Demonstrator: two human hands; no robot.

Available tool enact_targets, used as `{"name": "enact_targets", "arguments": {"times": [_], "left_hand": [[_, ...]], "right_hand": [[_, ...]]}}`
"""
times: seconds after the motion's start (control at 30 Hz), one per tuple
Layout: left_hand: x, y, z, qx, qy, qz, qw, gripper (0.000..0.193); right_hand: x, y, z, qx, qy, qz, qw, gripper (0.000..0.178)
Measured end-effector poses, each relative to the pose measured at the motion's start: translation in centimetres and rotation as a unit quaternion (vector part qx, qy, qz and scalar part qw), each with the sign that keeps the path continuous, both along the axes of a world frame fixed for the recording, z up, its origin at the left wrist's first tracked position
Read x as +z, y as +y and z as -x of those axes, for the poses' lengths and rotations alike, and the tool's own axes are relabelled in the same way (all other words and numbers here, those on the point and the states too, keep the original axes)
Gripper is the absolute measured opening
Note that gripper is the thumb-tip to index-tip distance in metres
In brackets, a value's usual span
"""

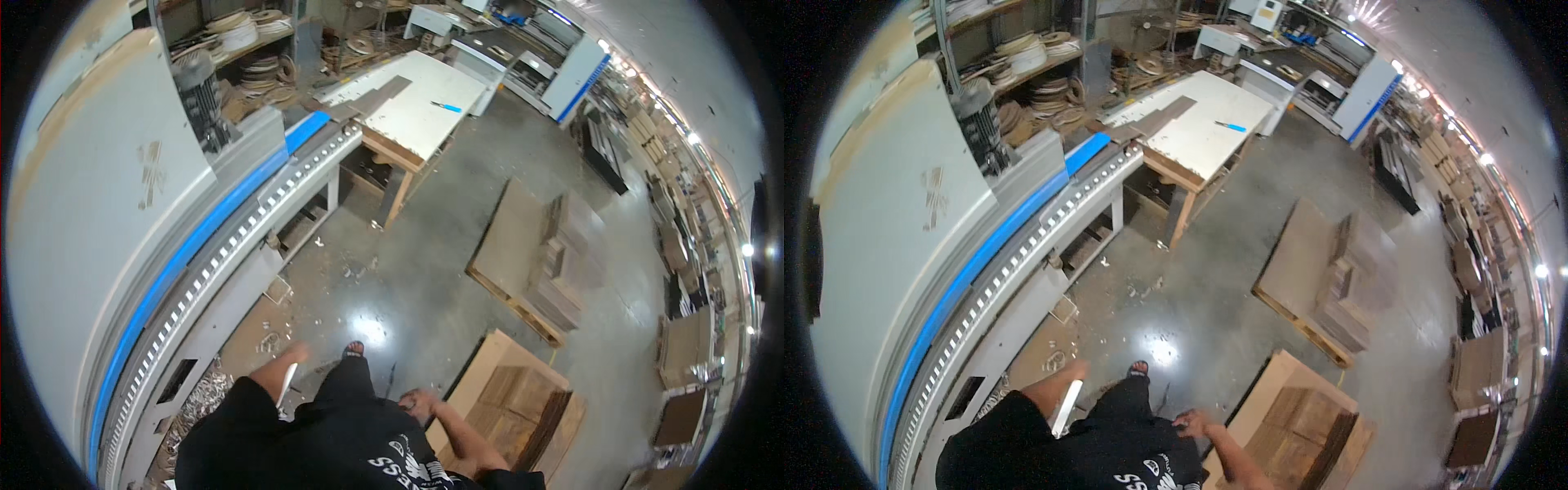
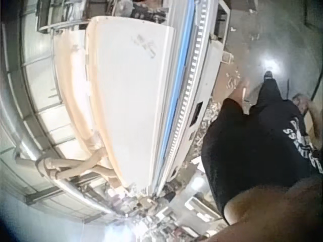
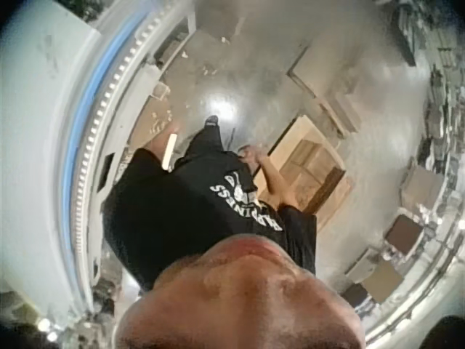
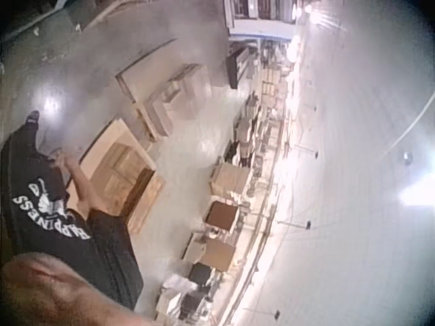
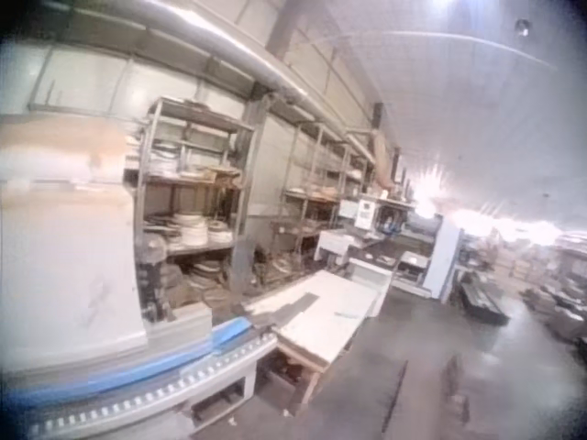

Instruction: The recorder prepares and stacks wood panels, using a utility knife to trim excess material from the edges.

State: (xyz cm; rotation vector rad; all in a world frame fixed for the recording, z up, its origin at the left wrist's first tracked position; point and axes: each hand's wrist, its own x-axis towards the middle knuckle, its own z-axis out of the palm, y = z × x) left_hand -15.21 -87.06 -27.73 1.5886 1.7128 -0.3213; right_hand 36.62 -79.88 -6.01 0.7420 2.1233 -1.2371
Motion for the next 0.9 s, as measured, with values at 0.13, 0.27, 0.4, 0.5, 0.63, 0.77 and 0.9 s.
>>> {"name": "enact_targets", "arguments": {"times": [0.13,0.27,0.4,0.5,0.63,0.77,0.9], "left_hand": [[13.5,32.9,-18.8,0.077,-0.326,-0.255,0.907,0.045],[25.9,50.6,-28.4,0.132,-0.494,-0.205,0.835,0.040],[25.9,60.4,-31.6,0.044,-0.389,-0.182,0.902,0.041],[22.2,63.0,-32.1,0.007,-0.321,-0.176,0.931,0.042],[21.8,68.0,-29.8,0.002,-0.236,-0.142,0.961,0.038],[27.6,76.8,-28.5,0.105,-0.247,-0.156,0.951,0.042],[26.0,86.8,-27.9,0.225,-0.278,-0.227,0.906,0.036]], "right_hand": [[-8.5,10.4,-5.8,-0.086,0.212,0.072,0.971,0.065],[-9.6,21.3,-10.6,-0.279,0.093,0.125,0.948,0.048],[-3.8,35.8,-11.9,-0.326,0.339,0.130,0.873,0.033],[-2.1,46.6,-13.1,-0.597,0.297,-0.015,0.745,0.023],[-4.4,59.4,-20.1,-0.788,0.165,0.045,0.591,0.029],[-1.3,75.1,-22.0,-0.778,0.146,0.100,0.604,0.033],[-1.6,92.0,-24.3,-0.613,0.228,0.017,0.756,0.027]]}}
